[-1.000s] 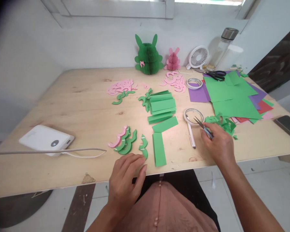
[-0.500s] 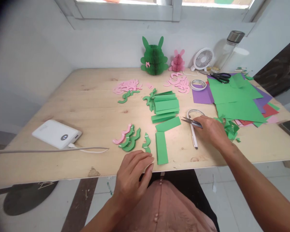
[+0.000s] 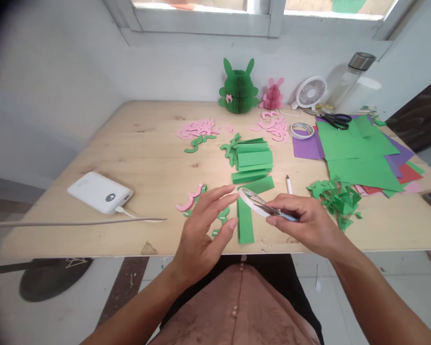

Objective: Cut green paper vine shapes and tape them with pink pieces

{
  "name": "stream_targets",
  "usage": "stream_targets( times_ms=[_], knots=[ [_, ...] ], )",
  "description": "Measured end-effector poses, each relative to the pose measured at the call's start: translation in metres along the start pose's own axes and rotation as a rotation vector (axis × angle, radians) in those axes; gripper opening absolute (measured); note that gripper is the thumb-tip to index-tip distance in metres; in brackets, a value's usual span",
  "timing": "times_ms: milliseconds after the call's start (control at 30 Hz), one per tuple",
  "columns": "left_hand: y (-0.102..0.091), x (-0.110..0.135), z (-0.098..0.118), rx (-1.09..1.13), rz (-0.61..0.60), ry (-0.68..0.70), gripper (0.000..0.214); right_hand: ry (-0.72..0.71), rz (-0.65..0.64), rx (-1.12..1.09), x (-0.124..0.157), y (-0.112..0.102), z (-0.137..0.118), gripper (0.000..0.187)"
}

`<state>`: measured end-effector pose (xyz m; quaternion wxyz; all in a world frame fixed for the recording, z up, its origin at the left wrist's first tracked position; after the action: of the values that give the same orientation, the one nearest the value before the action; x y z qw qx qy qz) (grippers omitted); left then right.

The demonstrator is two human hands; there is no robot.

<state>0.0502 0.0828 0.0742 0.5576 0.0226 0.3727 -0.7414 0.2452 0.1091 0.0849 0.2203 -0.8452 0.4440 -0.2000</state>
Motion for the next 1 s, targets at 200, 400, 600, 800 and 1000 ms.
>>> stream_targets(
  times_ms=[200, 400, 600, 800, 1000],
  knots=[
    [-0.002, -0.011, 0.003, 0.093, -0.116, -0.042, 0.026, -0.034, -0.085, 0.004, -0.005, 0.004, -0.017, 0.019],
    [0.001, -0.015, 0.0, 0.261, -0.254, -0.186, 0.007, -0.071, -0.248, 0.048, -0.014, 0.008, -0.028, 0.016],
    [0.011, -0.004, -0.019, 0.762, -0.135, -0.432, 0.017, -0.046, 0.262, 0.055, -0.002, -0.013, -0.019, 0.013],
    [0.019, 0.006, -0.02, 0.927, -0.028, -0.498, 0.024, 0.205, 0.527, -0.216, 0.011, -0.006, 0.008, 0.018],
    [0.025, 0.013, -0.019, 0.833, -0.042, -0.444, 0.025, 0.19, 0.409, -0.516, -0.005, 0.014, 0.014, 0.028]
  ],
)
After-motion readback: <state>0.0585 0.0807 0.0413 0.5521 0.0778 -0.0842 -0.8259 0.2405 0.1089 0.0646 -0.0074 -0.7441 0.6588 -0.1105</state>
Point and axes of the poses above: each hand's wrist, its own x-axis away from the middle knuckle, its own y-axis out of the palm, z = x × y, the point moved 5 cm from there along -x, towards the middle knuckle, and after that the axes turned 13 degrees about -z, right-handed, at the moved point
